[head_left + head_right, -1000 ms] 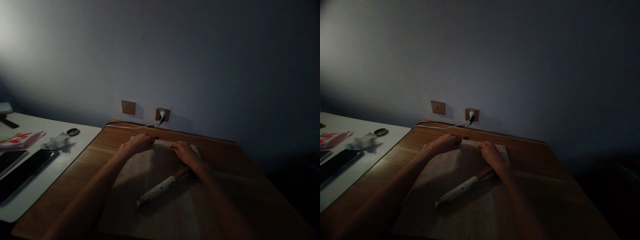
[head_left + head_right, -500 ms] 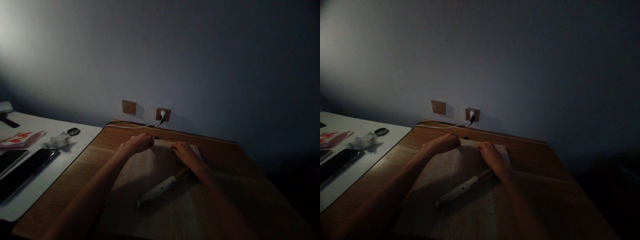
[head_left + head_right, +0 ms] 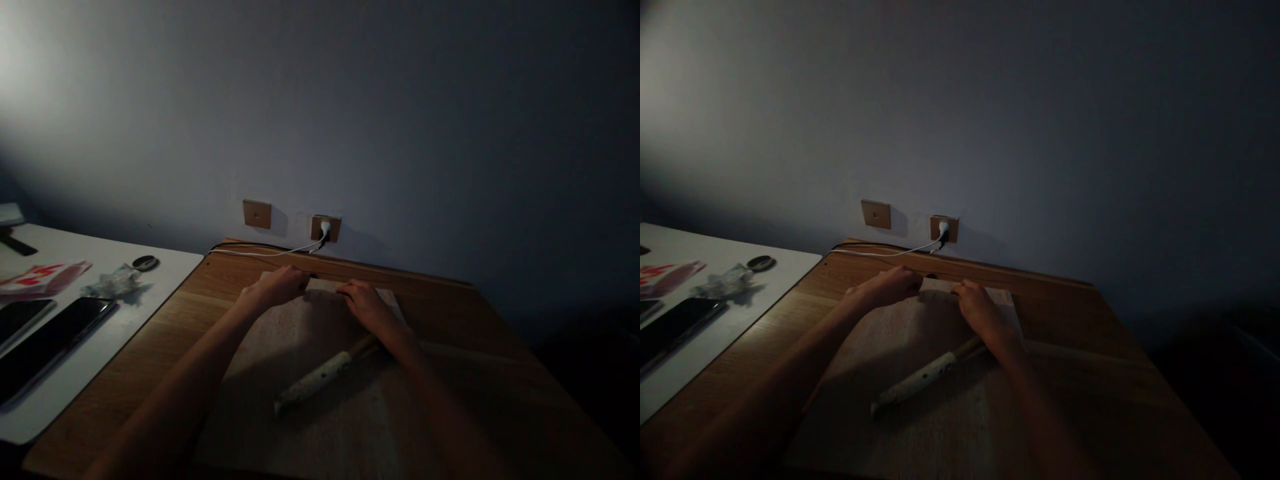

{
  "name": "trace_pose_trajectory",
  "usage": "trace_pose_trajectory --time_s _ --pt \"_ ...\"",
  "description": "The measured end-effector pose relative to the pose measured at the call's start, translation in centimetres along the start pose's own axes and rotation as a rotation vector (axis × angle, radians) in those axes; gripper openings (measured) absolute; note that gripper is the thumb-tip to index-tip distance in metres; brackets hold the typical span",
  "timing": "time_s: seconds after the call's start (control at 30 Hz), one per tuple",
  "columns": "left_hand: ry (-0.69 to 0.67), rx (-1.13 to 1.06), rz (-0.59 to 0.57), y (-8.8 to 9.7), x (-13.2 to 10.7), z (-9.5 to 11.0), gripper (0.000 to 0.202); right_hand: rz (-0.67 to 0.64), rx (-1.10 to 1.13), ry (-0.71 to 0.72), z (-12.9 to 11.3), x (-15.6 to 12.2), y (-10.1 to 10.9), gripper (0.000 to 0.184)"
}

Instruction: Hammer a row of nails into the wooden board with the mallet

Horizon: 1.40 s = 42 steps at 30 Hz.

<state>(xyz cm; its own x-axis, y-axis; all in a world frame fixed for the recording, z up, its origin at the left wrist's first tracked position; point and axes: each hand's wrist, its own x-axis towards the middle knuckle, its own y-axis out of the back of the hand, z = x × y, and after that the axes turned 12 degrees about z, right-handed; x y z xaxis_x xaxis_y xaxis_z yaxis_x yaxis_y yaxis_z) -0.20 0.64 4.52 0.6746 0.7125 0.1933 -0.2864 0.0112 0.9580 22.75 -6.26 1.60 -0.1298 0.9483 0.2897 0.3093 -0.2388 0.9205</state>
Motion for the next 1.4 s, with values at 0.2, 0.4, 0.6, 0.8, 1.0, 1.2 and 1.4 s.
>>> trace_pose_trajectory --time_s 0.2,0.4,0.6,0.8,1.0,1.2,1.4 --pt "-0.123 -0.033 0.069 -2.1 0.7 -1.0 0.022 0.012 0.018 -0.033 -0.9 -0.1 -0.2 0.040" --pt "-0.208 -0.077 0.129 -3.5 0.9 -1.6 0.024 -0.011 0.048 -0.050 -1.8 0.3 -0.1 0.033" --pt "-0.217 -0.089 0.095 -3.2 0.9 -1.2 0.030 -0.056 0.029 -0.059 -2.3 1.3 -0.5 0.014" --pt "-0.115 -0.070 0.081 -3.1 0.7 -0.5 0.019 -0.098 -0.003 -0.009 -2.6 1.7 -0.4 0.012" --pt "-0.028 -0.104 0.088 -2.7 0.7 0.4 0.013 -0.111 -0.016 0.041 -3.7 2.2 0.8 0.014" --pt "-0.074 -0.231 0.077 -2.4 0.6 0.0 0.019 -0.152 -0.060 -0.015 -4.9 3.2 0.1 0.013" --pt "-0.167 -0.294 0.072 -2.9 0.8 -0.6 0.029 -0.155 -0.109 -0.062 -5.6 3.6 -0.8 0.017"
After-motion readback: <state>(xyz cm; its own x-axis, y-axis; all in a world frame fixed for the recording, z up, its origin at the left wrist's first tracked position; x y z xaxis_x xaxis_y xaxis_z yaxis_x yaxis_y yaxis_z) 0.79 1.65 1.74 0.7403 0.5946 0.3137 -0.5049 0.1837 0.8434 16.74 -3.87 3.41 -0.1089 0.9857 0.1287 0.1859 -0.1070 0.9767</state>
